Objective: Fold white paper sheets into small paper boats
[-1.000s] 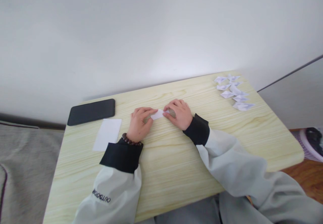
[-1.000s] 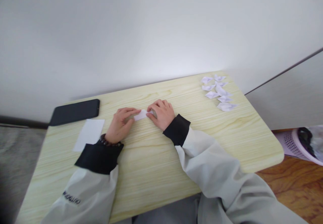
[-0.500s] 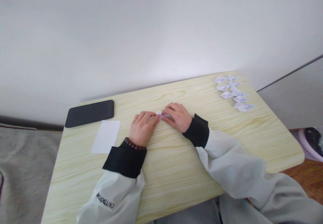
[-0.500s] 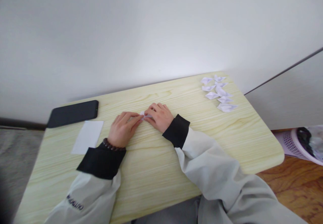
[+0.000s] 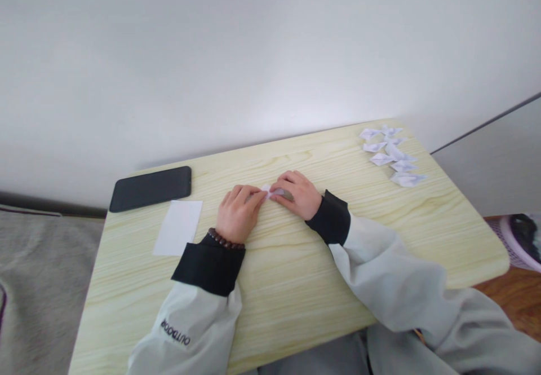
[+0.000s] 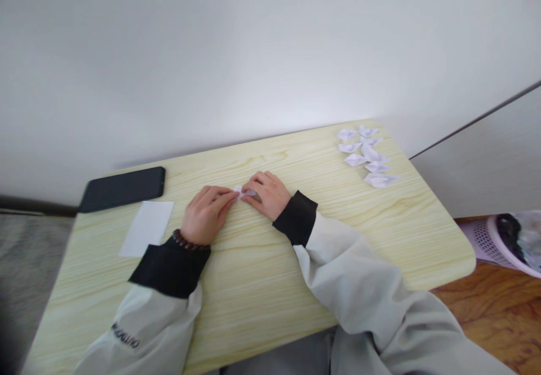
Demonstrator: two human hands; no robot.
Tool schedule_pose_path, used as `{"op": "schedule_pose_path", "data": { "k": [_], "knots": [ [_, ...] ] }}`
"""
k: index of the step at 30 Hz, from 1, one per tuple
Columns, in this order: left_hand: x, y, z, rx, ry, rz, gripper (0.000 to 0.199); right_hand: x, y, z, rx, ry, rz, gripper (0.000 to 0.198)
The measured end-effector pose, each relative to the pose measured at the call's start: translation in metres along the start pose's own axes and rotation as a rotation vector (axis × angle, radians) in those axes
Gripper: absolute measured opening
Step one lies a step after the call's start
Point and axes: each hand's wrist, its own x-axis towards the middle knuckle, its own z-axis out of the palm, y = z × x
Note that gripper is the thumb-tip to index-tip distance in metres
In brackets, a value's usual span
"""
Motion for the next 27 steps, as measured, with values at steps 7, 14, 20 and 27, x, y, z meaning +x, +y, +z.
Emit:
{"op": "schedule_pose_path", "data": {
  "k": [7,14,20,27],
  "knots": [
    [-0.001,-0.001,0.000,-0.026,-0.002,-0.023,0.020,-0.006,-0.025,0.000,-0.295,-0.044,0.043,0.027],
    [-0.001,-0.001,0.000,-0.043,0.002,-0.022,0.019,-0.009,-0.037,0.005,-0.332,-0.045,0.085,0.029],
    [-0.001,-0.003,0.003,-0.079,0.024,0.002,0.019,-0.007,-0.029,0.004,-0.260,-0.036,0.077,0.029],
    [0.000,-0.001,0.004,-0.100,0.018,0.027,0.019,-0.006,-0.025,0.004,-0.189,-0.013,0.069,0.026]
  ]
}}
